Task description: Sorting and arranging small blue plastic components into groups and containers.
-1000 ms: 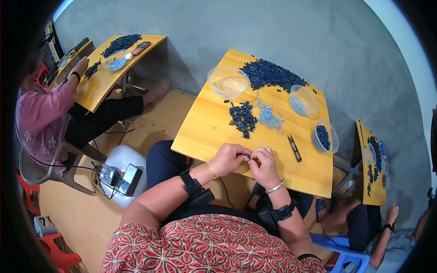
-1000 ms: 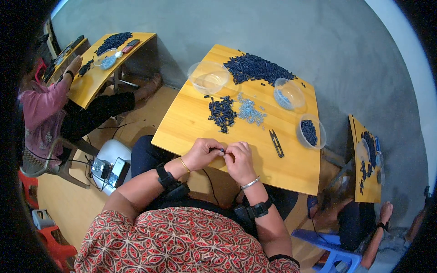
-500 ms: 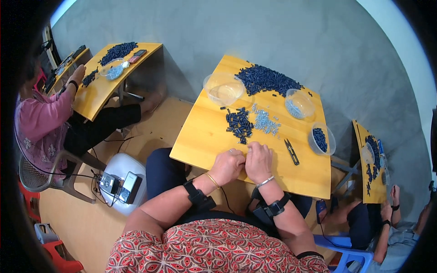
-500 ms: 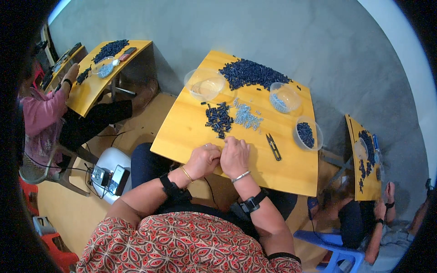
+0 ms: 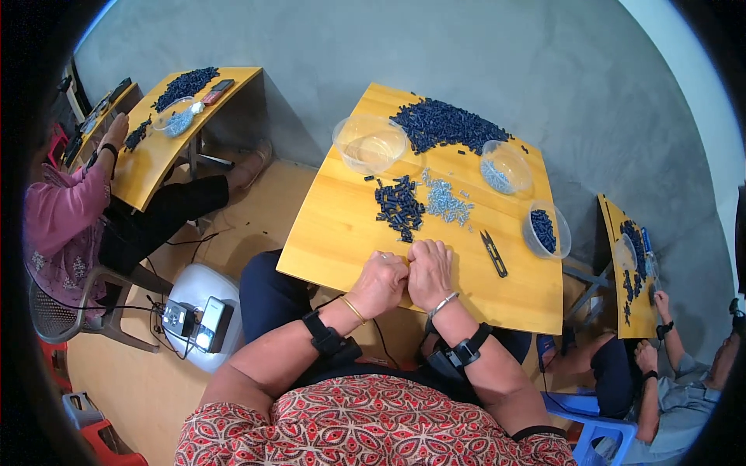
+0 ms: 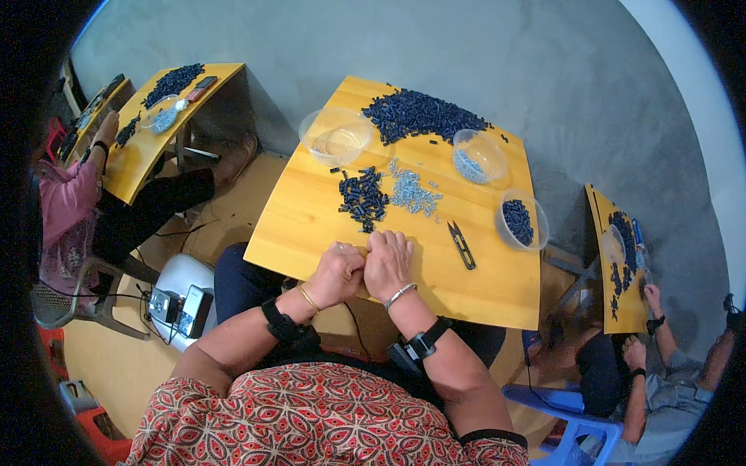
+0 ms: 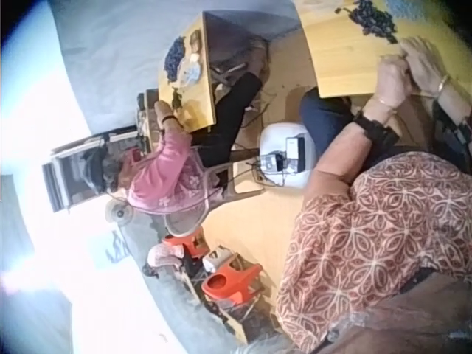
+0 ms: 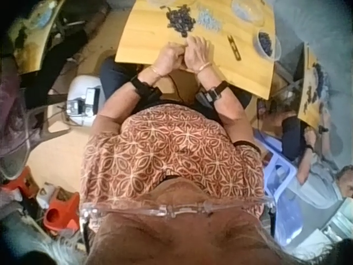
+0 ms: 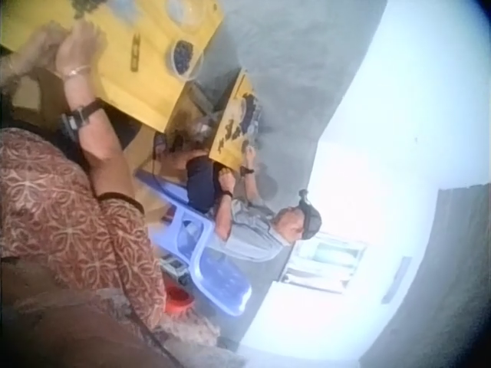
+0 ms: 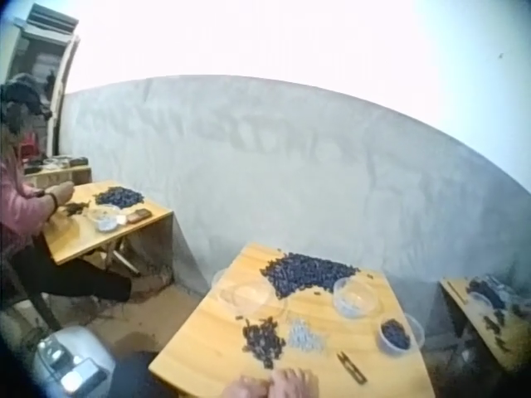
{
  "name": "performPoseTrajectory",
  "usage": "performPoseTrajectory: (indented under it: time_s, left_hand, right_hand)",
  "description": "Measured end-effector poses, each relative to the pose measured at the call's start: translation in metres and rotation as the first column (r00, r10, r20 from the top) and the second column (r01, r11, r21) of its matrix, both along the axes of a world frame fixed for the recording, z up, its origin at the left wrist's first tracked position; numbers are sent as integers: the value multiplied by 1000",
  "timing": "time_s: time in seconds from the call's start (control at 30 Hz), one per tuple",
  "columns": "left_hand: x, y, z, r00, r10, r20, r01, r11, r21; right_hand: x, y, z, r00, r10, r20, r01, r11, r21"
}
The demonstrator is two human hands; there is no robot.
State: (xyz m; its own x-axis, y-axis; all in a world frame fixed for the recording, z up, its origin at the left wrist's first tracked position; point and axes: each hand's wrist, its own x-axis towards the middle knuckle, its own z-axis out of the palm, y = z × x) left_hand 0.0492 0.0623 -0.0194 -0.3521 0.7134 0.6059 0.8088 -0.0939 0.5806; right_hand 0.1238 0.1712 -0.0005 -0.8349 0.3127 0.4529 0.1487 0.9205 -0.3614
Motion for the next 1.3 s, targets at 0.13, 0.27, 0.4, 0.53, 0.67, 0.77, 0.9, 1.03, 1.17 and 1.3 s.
performPoseTrajectory:
  time_s: [0.13, 0.27, 0.4, 0.53, 0.67, 0.77, 0.9, 1.03, 1.17, 1.3]
  left_hand:
    - [0, -1, 7, 1000, -2, -7, 2, 1000, 14]
    - [-2, -2, 8, 1000, 14, -3, -14, 1000, -11]
    - [2, -3, 9, 948, -69, 310, 65, 998, 24]
    - [-8, -15, 32, 459, -57, 886, 96, 995, 14]
    - [3, -15, 30, 231, -223, 947, 183, 966, 183]
    - [14, -13, 34, 208, -170, 963, 246, 962, 117]
    - [22, -13, 32, 348, -147, 926, 341, 940, 21]
    - [7, -22, 28, 667, -66, 742, 171, 983, -66]
    - [-8, -27, 22, 844, 31, 536, -16, 999, -34]
    - [-18, -31, 11, 824, 39, 565, -82, 995, 51]
  right_hand:
    - [1, -2, 0, 1000, -12, 18, 12, 999, 35]
    - [-2, -1, -3, 1000, -18, 12, 17, 999, 42]
    - [10, 1, 3, 992, 2, -123, -34, 965, -260]
    - [28, -22, 33, 971, 108, -213, -183, 910, -372]
    - [38, -27, 41, 962, 186, -199, -210, 971, -110]
    - [50, -25, 45, 961, 192, -201, -199, 980, -11]
    - [71, 21, 43, 972, 60, -228, -14, 980, 196]
    - [103, 135, 88, 872, -305, -384, 409, 885, 225]
    - [103, 169, 99, 875, -356, -329, 480, 731, 485]
    - [58, 117, 68, 966, -180, -187, 182, 983, -5]
